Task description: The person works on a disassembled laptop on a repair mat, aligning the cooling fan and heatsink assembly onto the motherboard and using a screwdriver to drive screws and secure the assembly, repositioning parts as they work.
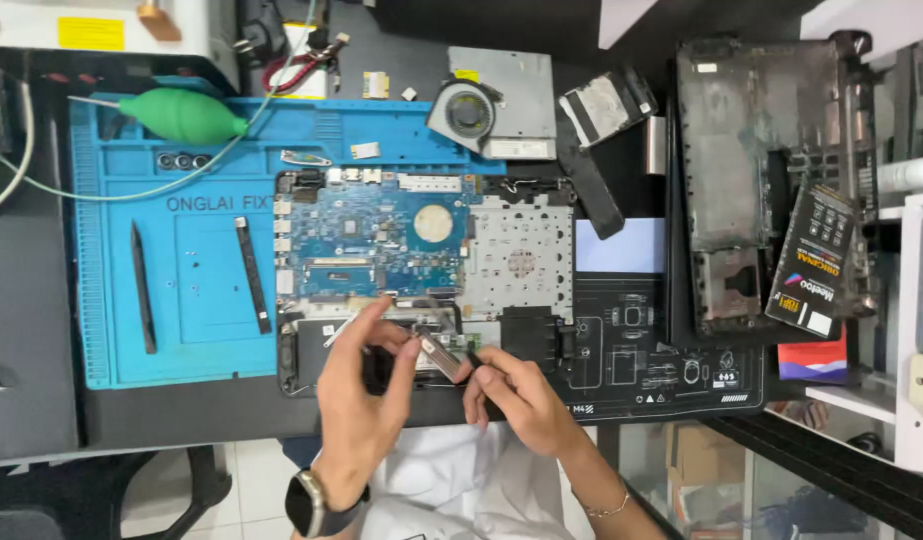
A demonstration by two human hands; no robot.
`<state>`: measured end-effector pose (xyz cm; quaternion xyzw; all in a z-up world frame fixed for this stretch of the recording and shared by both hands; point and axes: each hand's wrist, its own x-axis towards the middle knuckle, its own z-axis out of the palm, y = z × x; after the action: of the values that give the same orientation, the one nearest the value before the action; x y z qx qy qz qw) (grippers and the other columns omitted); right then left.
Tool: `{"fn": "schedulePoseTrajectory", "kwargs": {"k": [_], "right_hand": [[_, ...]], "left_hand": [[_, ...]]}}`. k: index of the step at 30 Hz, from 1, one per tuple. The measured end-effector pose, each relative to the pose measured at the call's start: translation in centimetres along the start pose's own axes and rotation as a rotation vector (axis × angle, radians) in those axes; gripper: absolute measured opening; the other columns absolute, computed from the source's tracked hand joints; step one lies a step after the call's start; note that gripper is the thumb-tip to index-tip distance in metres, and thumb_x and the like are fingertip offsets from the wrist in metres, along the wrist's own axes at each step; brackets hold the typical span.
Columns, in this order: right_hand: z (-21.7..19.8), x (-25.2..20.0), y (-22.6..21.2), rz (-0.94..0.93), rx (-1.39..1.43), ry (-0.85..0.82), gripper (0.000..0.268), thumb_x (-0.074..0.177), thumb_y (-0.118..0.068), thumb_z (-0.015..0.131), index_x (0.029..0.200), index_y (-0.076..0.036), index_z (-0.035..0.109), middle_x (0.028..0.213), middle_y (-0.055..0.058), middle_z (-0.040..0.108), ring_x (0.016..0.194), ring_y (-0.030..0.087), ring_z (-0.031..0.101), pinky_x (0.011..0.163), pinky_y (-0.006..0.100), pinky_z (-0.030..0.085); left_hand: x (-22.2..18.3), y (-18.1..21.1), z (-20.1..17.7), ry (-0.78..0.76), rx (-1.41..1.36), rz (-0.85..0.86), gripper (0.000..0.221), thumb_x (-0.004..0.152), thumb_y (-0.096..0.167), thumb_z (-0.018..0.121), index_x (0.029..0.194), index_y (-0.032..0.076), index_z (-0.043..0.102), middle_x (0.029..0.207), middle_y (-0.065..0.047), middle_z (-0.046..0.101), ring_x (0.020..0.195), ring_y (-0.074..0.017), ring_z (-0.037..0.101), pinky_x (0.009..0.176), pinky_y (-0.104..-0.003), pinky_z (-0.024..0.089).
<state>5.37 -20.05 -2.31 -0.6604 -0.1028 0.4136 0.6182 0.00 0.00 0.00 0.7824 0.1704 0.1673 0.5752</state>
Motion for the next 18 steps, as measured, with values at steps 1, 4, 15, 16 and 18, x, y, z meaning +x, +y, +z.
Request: {"fn": "schedulePoseTrajectory", "kwargs": {"k": [1,4,15,16,18], "right_hand": [[-0.4,-0.5,0.6,-0.003,0.019,0.003,0.026,0.106,-0.015,0.047,0.108,0.003,0.066,0.071,0.009,0.071,0.062,0.014,0.064,0.061,0.029,0.054],[-1.2,-1.2,0.7,0.013,0.201,0.033,0.024,0.105,-0.017,0.048,0.101,0.002,0.062,0.072,0.009,0.07,0.064,0.013,0.066,0.063,0.028,0.053],[-4.3,4.0,-3.4,-0.24,-0.422,0.162,0.015,0.093,-0.017,0.069,0.095,-0.002,0.071,0.082,0.008,0.075,0.076,0.02,0.076,0.07,0.032,0.058],[-4.7,5.0,-4.0,-0.242,-0.423,0.156,0.015,0.093,-0.017,0.069,0.095,-0.002,0.071,0.082,0.008,0.075,0.076,0.02,0.076,0.07,0.032,0.058],[-5.4,6.8,-5.1,-0.438,-0.665,0.289,0.015,0.092,-0.012,0.073,0.104,-0.003,0.07,0.096,0.01,0.071,0.089,0.024,0.072,0.08,0.035,0.058]], "left_hand": [[0.1,0.3,0.5,-0.012,0.015,0.001,0.045,0.087,0.0,0.073,0.13,-0.001,0.059,0.094,-0.006,0.07,0.081,-0.0162,0.067,0.076,-0.027,0.053],[0.8,0.5,1.7,-0.364,0.492,0.614,0.065,0.069,-0.001,0.07,0.133,0.007,0.068,0.099,-0.007,0.068,0.086,-0.0252,0.064,0.08,-0.04,0.05],[3.5,-0.8,-0.2,-0.115,0.358,0.535,0.02,0.093,0.0,0.069,0.113,0.001,0.069,0.1,-0.011,0.069,0.084,-0.0282,0.065,0.077,-0.037,0.05],[3.9,-1.0,-0.8,-0.111,0.361,0.534,0.02,0.093,0.0,0.069,0.113,0.001,0.069,0.1,-0.011,0.069,0.084,-0.0282,0.065,0.077,-0.037,0.05],[4.5,-1.4,-1.8,-0.026,0.129,0.239,0.014,0.102,0.003,0.061,0.114,-0.001,0.068,0.104,-0.012,0.07,0.09,-0.022,0.069,0.08,-0.031,0.054]]}}
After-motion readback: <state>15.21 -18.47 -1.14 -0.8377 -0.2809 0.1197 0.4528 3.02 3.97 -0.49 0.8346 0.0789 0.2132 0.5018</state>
